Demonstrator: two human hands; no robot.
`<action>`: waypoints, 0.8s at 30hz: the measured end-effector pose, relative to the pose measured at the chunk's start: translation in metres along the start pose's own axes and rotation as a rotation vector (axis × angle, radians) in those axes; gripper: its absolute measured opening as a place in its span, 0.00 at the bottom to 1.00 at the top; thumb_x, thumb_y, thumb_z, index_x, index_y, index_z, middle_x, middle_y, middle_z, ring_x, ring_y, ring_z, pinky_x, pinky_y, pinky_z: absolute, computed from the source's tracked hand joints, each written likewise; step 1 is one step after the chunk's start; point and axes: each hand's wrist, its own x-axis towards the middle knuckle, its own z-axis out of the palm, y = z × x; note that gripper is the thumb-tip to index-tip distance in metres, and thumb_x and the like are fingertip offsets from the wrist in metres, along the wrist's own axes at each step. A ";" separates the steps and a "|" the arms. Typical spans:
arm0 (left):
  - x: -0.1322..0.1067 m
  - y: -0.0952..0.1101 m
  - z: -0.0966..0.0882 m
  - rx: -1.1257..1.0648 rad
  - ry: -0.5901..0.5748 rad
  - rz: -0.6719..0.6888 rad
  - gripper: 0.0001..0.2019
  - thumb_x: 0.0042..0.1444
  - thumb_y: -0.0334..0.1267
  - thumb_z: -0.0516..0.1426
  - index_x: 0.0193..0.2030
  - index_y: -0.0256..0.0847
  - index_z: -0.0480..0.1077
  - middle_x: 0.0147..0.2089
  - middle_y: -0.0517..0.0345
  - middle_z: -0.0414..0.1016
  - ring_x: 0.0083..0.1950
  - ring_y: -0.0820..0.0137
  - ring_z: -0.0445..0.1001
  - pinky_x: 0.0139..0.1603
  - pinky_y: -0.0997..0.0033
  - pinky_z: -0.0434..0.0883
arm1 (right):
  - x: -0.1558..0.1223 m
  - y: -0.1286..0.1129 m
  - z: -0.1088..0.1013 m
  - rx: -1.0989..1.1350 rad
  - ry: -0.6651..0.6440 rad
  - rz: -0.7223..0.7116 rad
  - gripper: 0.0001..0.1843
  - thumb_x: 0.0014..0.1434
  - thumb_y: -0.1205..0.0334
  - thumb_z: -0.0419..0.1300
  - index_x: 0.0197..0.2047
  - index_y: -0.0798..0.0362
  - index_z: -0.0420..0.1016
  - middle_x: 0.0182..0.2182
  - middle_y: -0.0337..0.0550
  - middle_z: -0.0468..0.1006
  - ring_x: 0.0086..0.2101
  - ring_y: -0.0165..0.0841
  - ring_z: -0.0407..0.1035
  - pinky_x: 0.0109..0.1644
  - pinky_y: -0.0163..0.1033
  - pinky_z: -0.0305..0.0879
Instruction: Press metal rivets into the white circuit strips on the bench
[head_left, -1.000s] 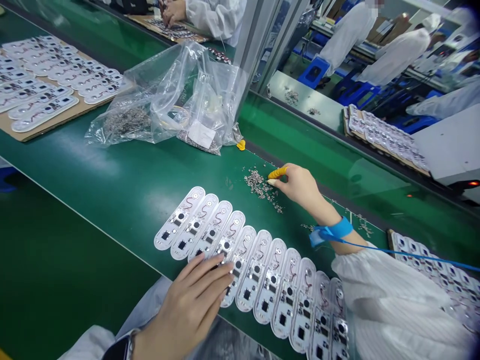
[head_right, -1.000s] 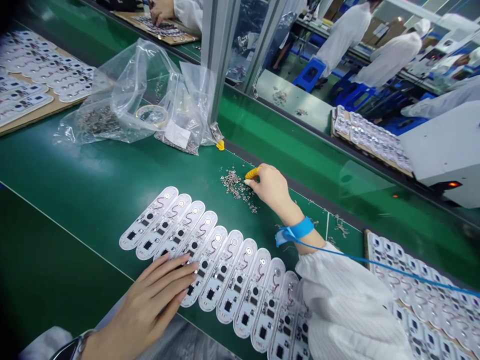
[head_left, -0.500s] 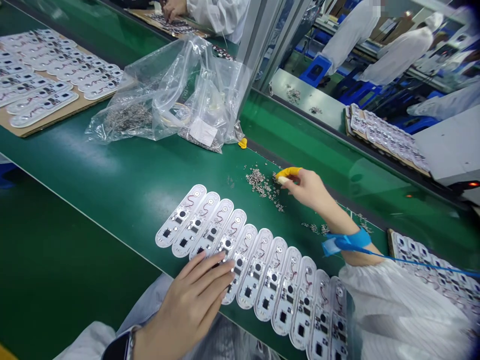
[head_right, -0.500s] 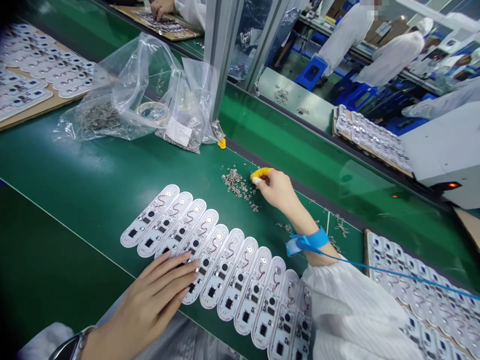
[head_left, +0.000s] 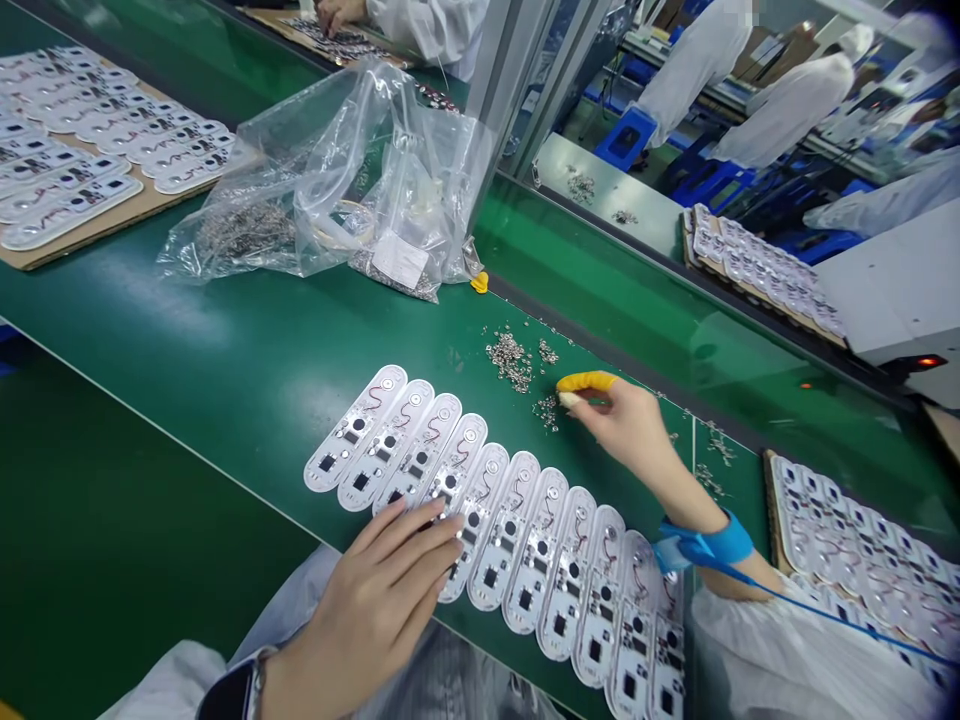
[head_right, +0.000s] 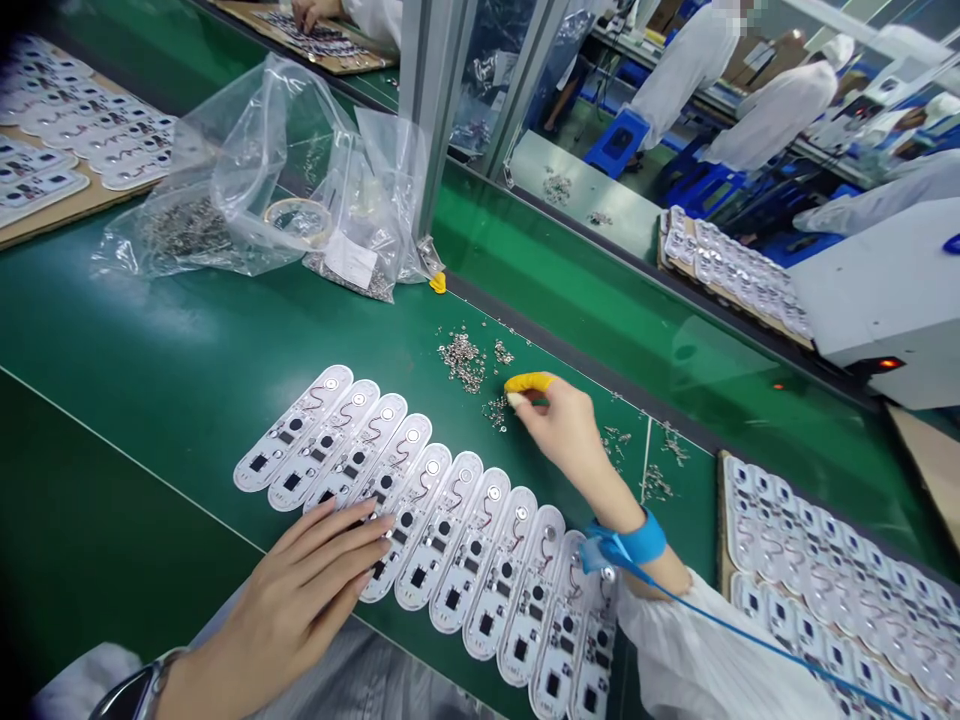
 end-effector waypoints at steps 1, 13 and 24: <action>0.000 0.000 0.000 -0.001 0.000 -0.001 0.16 0.63 0.28 0.49 0.56 0.41 0.66 0.58 0.61 0.70 0.61 0.66 0.65 0.60 0.52 0.69 | 0.000 0.004 -0.006 0.005 0.040 0.036 0.14 0.54 0.60 0.55 0.41 0.55 0.76 0.35 0.47 0.81 0.31 0.38 0.75 0.37 0.43 0.73; 0.002 0.001 -0.003 0.024 0.007 0.002 0.16 0.64 0.28 0.48 0.55 0.41 0.68 0.57 0.60 0.72 0.60 0.65 0.68 0.57 0.52 0.71 | 0.028 -0.013 0.012 -0.198 0.115 0.108 0.10 0.49 0.59 0.62 0.34 0.53 0.80 0.23 0.41 0.75 0.24 0.35 0.67 0.25 0.38 0.57; 0.008 0.013 -0.010 -0.363 0.045 -0.252 0.14 0.63 0.31 0.51 0.53 0.50 0.65 0.52 0.63 0.74 0.56 0.69 0.69 0.59 0.58 0.69 | -0.022 -0.058 0.002 0.090 0.077 -0.153 0.05 0.57 0.63 0.56 0.35 0.54 0.73 0.27 0.41 0.80 0.27 0.32 0.74 0.32 0.35 0.73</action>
